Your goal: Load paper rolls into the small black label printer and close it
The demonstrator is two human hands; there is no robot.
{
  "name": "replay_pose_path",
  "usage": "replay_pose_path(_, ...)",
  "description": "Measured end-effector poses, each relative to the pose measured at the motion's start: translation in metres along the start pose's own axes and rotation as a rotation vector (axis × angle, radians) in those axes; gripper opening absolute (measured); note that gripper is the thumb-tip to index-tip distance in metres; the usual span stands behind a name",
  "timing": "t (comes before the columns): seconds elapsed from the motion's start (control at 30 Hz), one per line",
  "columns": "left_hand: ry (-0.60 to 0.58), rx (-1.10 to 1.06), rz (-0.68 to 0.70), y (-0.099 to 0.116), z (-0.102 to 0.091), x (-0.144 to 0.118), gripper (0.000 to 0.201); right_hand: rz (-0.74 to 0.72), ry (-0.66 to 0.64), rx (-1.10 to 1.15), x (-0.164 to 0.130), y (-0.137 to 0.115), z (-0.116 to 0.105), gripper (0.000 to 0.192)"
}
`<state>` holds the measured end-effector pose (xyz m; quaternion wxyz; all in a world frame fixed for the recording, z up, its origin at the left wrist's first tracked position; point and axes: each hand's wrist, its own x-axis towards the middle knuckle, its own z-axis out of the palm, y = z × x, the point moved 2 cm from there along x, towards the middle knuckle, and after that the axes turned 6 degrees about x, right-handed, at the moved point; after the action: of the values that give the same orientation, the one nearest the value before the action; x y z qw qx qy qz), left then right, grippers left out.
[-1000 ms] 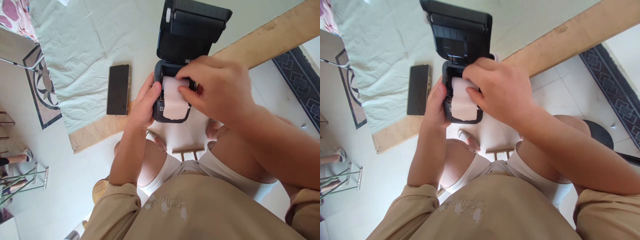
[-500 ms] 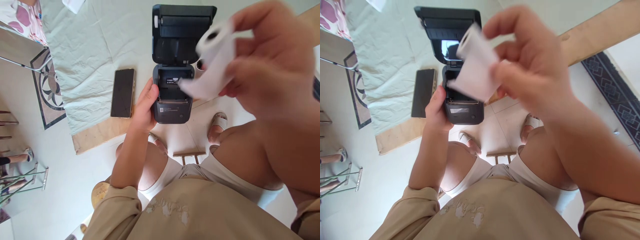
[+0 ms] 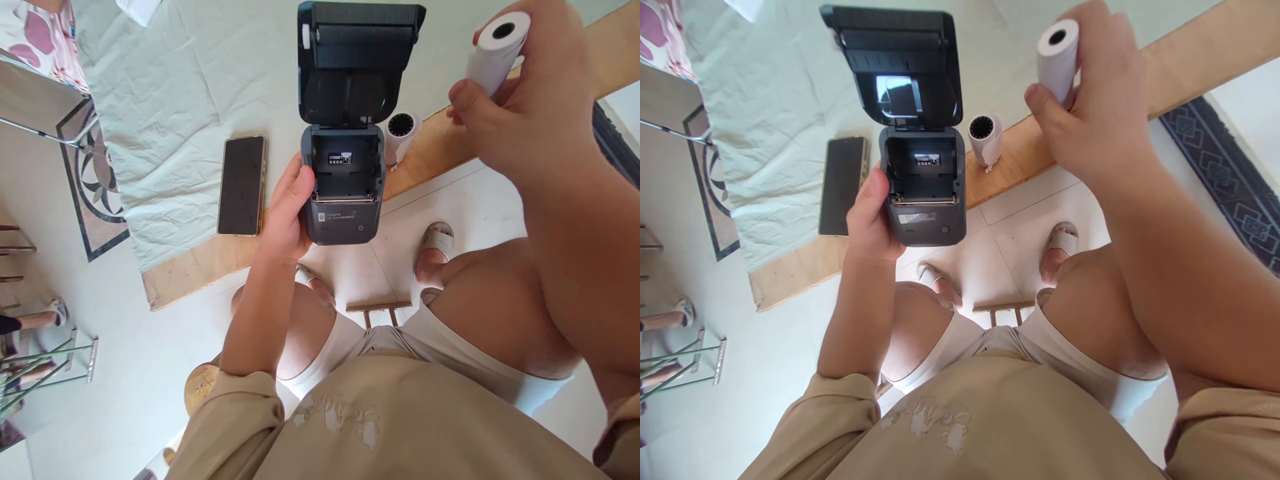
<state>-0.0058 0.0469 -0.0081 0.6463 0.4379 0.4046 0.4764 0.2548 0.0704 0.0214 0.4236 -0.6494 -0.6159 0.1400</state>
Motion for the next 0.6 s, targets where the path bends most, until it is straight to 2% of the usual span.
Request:
replay_pose_path(0.1,-0.003,-0.013,0.003,-0.001,-0.001,0.0,0.03,-0.101,0.045,-0.041,0.005,0.009,0.004,0.054)
replay_pose_path(0.2,-0.01,-0.015,0.007,-0.001,-0.002,0.0,0.028,-0.028,0.023,-0.138,0.009,0.019,0.011,0.052)
replay_pose_path(0.27,-0.01,-0.015,0.011,-0.001,-0.001,0.0,0.028,0.028,-0.009,-0.187,0.008,0.021,0.013,0.06)
replay_pose_path(0.3,-0.009,-0.014,0.011,-0.001,-0.001,-0.001,0.028,0.007,0.001,-0.184,0.007,0.019,0.012,0.064)
replay_pose_path(0.37,-0.02,-0.019,0.006,0.0,0.0,-0.001,0.029,-0.156,0.066,-0.125,0.001,0.008,0.008,0.067)
replay_pose_path(0.43,-0.048,-0.043,0.006,0.001,0.0,-0.002,0.027,-0.344,0.125,-0.028,-0.01,-0.006,0.006,0.061)
replay_pose_path(0.5,-0.056,-0.061,0.009,0.001,0.001,-0.002,0.026,-0.414,0.072,0.027,-0.022,-0.018,0.012,0.052)
replay_pose_path(0.6,-0.028,-0.035,0.007,0.001,0.001,-0.002,0.028,-0.361,-0.087,-0.018,-0.036,-0.026,0.033,0.049)
